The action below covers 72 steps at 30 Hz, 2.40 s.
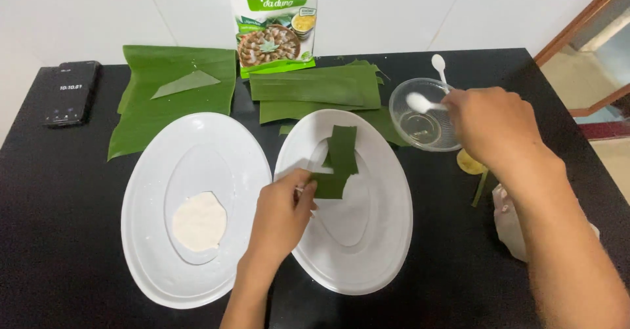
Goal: Folding banana leaves into small pouches and securing them with leaf strips before adding a powder ingredient
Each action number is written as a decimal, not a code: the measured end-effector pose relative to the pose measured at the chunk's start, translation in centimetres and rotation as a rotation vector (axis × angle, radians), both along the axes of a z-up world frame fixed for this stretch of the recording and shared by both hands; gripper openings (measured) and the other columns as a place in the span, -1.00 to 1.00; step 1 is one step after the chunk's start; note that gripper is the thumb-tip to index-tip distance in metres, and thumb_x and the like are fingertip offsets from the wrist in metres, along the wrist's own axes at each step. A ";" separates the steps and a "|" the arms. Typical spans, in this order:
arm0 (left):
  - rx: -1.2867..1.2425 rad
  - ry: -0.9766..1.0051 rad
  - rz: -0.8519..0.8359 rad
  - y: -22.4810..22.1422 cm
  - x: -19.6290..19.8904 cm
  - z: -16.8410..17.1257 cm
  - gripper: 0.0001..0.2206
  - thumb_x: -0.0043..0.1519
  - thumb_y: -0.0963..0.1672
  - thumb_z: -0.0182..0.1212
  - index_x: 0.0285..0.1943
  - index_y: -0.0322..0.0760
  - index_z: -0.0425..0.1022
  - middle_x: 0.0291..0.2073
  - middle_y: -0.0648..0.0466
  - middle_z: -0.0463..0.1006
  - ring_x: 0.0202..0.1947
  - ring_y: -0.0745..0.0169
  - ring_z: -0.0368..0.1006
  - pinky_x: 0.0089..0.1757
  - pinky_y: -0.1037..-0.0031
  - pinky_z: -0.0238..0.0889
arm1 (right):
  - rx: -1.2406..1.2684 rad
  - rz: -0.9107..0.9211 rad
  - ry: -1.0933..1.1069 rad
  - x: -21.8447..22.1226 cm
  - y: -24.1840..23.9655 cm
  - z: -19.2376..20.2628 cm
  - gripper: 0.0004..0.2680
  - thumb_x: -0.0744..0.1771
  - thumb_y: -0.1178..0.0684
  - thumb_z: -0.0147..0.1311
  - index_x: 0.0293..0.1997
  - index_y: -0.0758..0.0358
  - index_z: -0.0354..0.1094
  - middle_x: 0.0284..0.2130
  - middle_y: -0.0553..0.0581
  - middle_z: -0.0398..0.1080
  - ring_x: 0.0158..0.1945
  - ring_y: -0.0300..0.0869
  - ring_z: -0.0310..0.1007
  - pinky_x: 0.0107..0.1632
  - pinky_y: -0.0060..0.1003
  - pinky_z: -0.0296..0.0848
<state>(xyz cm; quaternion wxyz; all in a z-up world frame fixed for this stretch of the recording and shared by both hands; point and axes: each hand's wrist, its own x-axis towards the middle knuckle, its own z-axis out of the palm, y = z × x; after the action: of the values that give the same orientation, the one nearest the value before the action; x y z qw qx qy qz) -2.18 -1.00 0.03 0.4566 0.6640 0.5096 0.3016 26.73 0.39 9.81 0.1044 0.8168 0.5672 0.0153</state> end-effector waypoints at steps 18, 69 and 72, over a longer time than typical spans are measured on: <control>0.252 0.201 -0.119 0.1 2.0 -4.0 -0.73 0.25 -0.14 0.15 0.14 -0.18 0.52 -0.33 0.03 0.62 -0.29 0.02 0.51 -0.25 0.26 0.37 | 0.134 0.121 0.125 -0.1 -3.9 -2.2 -0.76 0.38 0.00 -0.18 0.07 -0.13 0.45 -0.02 0.19 0.50 -0.02 0.34 0.47 -0.09 0.22 0.41; 0.761 0.494 -0.333 -3.9 0.2 -4.2 -0.80 0.26 -0.24 0.03 0.02 -0.40 0.49 0.03 0.02 0.55 0.32 -0.25 0.26 0.15 -0.30 -0.12 | 0.249 0.570 0.362 -2.5 -8.8 -9.6 -0.80 0.26 0.13 -0.03 -0.08 -0.01 0.43 -0.13 0.01 0.45 -0.24 0.13 0.51 -0.26 0.02 0.48; 0.718 0.456 -0.348 -3.4 0.3 -4.0 -0.76 0.24 -0.23 0.08 0.04 -0.40 0.54 0.05 0.00 0.58 0.33 -0.19 0.24 0.17 -0.27 -0.12 | 0.395 0.517 0.503 0.2 -9.2 -9.9 -0.82 0.29 0.19 0.00 -0.09 0.06 0.43 -0.14 0.00 0.50 -0.10 -0.08 0.51 -0.07 -0.18 0.45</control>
<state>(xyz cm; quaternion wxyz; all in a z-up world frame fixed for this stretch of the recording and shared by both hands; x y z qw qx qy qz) -1.86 -4.43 -3.96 0.1178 0.9053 0.3411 0.2242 26.94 -8.81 -0.13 -0.2036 0.6300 0.7477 -0.0508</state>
